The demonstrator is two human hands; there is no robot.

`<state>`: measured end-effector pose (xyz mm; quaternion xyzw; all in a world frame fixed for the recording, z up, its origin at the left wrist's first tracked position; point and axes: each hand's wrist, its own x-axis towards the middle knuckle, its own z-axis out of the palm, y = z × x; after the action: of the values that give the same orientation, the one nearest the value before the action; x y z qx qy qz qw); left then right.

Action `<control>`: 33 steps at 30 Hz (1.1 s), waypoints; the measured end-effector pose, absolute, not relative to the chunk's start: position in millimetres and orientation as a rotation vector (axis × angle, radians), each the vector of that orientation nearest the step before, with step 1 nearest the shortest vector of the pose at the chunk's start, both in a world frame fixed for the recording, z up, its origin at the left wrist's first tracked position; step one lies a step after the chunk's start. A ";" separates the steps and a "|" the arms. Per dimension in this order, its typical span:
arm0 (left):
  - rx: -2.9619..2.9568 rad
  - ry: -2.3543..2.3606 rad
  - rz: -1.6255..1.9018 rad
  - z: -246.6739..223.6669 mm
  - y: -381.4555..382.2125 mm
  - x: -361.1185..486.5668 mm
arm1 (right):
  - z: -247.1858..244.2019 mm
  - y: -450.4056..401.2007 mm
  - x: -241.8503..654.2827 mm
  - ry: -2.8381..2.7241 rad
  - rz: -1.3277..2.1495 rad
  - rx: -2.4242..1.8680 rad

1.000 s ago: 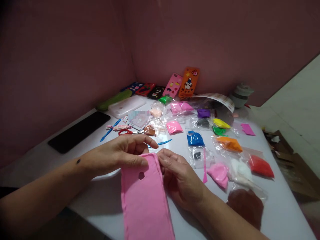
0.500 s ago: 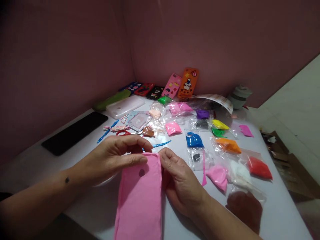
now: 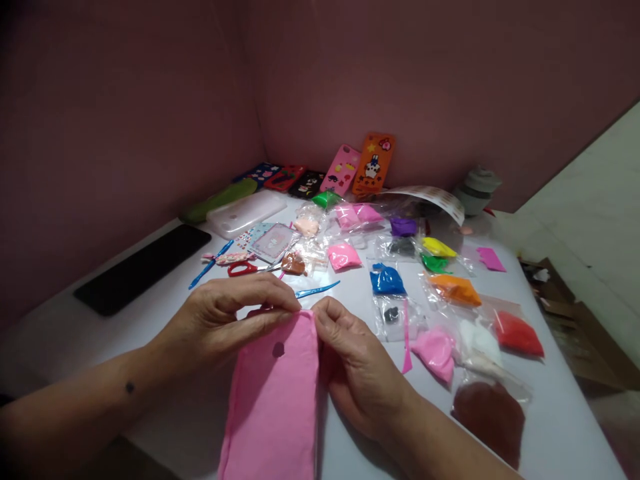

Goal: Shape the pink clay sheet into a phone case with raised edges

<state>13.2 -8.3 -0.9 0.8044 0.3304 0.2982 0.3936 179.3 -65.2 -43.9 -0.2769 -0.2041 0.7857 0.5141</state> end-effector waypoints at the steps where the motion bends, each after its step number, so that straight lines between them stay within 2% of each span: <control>1: 2.046 0.840 0.761 -0.6 -8.4 13.3 | -43.9 -65.3 179.4 -0.490 1.891 -0.665; 25: 2.128 0.735 0.771 -3.2 -11.5 14.8 | -46.3 -65.3 181.5 -0.524 1.952 -0.589; 33: 2.192 0.703 0.790 -8.1 -9.7 13.8 | -46.7 -69.0 179.9 -0.644 1.885 -0.681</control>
<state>13.8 -9.7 -8.1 0.8449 0.2710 0.3045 0.3463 179.9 -69.0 -46.7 -0.2812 -0.2657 0.7778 0.4954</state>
